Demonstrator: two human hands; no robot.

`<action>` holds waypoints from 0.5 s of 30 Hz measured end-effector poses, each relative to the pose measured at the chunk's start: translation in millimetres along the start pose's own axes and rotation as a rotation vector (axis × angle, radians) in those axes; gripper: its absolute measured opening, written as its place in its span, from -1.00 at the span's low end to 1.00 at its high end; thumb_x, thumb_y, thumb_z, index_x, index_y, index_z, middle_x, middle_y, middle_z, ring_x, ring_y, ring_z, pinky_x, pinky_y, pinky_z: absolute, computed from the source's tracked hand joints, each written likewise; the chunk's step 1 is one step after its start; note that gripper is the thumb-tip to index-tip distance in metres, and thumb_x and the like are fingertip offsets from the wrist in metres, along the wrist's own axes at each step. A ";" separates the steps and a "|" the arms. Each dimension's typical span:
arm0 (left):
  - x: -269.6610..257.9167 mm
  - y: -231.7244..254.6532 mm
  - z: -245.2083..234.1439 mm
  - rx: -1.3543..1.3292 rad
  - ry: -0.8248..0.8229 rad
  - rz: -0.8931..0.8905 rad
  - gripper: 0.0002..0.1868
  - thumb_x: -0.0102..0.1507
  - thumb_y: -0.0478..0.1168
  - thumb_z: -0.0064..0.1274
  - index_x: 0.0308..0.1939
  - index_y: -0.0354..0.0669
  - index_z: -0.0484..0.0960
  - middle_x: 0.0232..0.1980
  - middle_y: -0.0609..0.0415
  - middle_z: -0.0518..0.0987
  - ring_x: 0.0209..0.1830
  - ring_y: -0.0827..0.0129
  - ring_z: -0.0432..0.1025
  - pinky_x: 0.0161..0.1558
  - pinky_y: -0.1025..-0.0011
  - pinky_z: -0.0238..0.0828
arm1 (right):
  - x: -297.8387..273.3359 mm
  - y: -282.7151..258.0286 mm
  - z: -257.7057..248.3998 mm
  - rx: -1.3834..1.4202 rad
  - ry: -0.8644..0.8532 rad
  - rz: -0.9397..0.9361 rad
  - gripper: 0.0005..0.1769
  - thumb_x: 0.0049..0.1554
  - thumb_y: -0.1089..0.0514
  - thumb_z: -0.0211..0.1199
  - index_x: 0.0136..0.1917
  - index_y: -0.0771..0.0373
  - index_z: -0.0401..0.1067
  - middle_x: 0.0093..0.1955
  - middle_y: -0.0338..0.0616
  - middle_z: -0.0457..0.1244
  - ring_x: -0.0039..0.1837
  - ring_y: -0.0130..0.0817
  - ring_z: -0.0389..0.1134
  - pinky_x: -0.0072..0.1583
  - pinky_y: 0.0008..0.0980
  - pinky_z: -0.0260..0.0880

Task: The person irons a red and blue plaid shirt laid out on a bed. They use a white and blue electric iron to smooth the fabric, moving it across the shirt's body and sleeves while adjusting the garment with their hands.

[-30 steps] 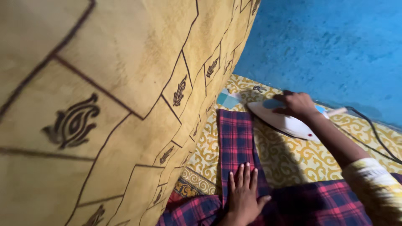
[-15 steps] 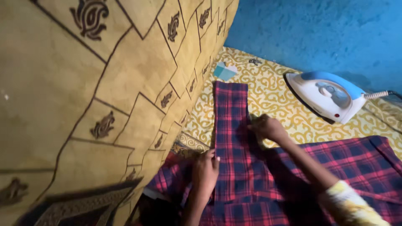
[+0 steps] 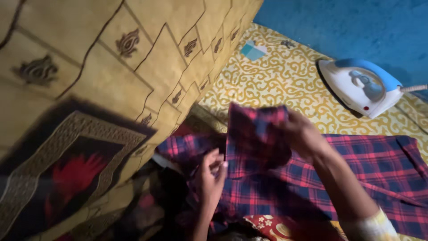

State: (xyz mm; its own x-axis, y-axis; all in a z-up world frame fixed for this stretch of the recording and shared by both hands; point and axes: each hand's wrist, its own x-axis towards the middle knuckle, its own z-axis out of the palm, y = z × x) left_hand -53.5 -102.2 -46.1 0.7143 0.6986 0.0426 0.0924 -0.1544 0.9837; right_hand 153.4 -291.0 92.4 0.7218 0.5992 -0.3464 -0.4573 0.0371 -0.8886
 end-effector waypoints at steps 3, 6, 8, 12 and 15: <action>-34.3 -61.0 -22.5 -0.232 0.028 -0.462 -0.52 0.22 -0.16 0.19 0.16 -0.31 0.53 0.10 -0.07 0.63 -0.01 0.29 0.58 0.01 0.34 0.52 | -67.8 25.2 28.3 0.030 -0.003 0.033 -0.64 0.15 0.21 0.08 0.23 0.27 0.38 0.10 -0.05 0.40 0.06 -0.21 0.46 0.13 -0.17 0.50; -56.8 -123.3 -32.6 -0.756 -0.141 -0.874 -0.57 0.23 -0.12 0.16 0.11 -0.30 0.58 0.08 -0.04 0.65 -0.01 0.33 0.57 0.01 0.36 0.52 | -113.4 56.7 42.5 0.003 0.008 0.116 -0.62 0.16 0.19 0.08 0.25 0.23 0.39 0.13 -0.08 0.39 0.09 -0.24 0.45 0.15 -0.20 0.48; -40.7 -150.3 -35.3 -1.280 -0.234 -1.141 -0.59 0.25 -0.09 0.13 0.07 -0.29 0.61 0.06 -0.01 0.66 -0.01 0.36 0.57 0.02 0.38 0.52 | -126.1 77.7 46.8 -0.038 0.003 0.159 -0.61 0.16 0.17 0.08 0.26 0.20 0.39 0.14 -0.10 0.39 0.11 -0.25 0.44 0.17 -0.21 0.47; -23.2 -141.6 -42.5 -1.619 -0.243 -1.223 -0.61 0.27 -0.04 0.08 0.01 -0.27 0.68 0.02 0.04 0.68 0.00 0.41 0.56 0.03 0.41 0.52 | -138.8 108.4 42.7 -0.154 -0.032 0.223 -0.58 0.17 0.13 0.07 0.30 0.14 0.39 0.18 -0.14 0.38 0.16 -0.28 0.43 0.20 -0.24 0.45; -34.3 -93.6 -54.8 -0.661 -0.180 -0.508 -0.64 0.23 -0.19 0.13 0.07 -0.26 0.68 -0.04 0.07 0.72 -0.07 0.45 0.57 0.04 0.45 0.47 | -145.1 117.3 41.7 -0.284 -0.064 0.214 -0.56 0.17 0.10 0.07 0.32 0.09 0.39 0.21 -0.17 0.38 0.19 -0.31 0.42 0.23 -0.27 0.44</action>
State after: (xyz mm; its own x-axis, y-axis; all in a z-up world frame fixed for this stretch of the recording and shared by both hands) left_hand -124.6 -73.4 -130.0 0.8005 0.4420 -0.4047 0.0474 0.6265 0.7780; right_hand -26.7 -340.3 51.0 0.5871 0.6184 -0.5224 -0.4256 -0.3132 -0.8490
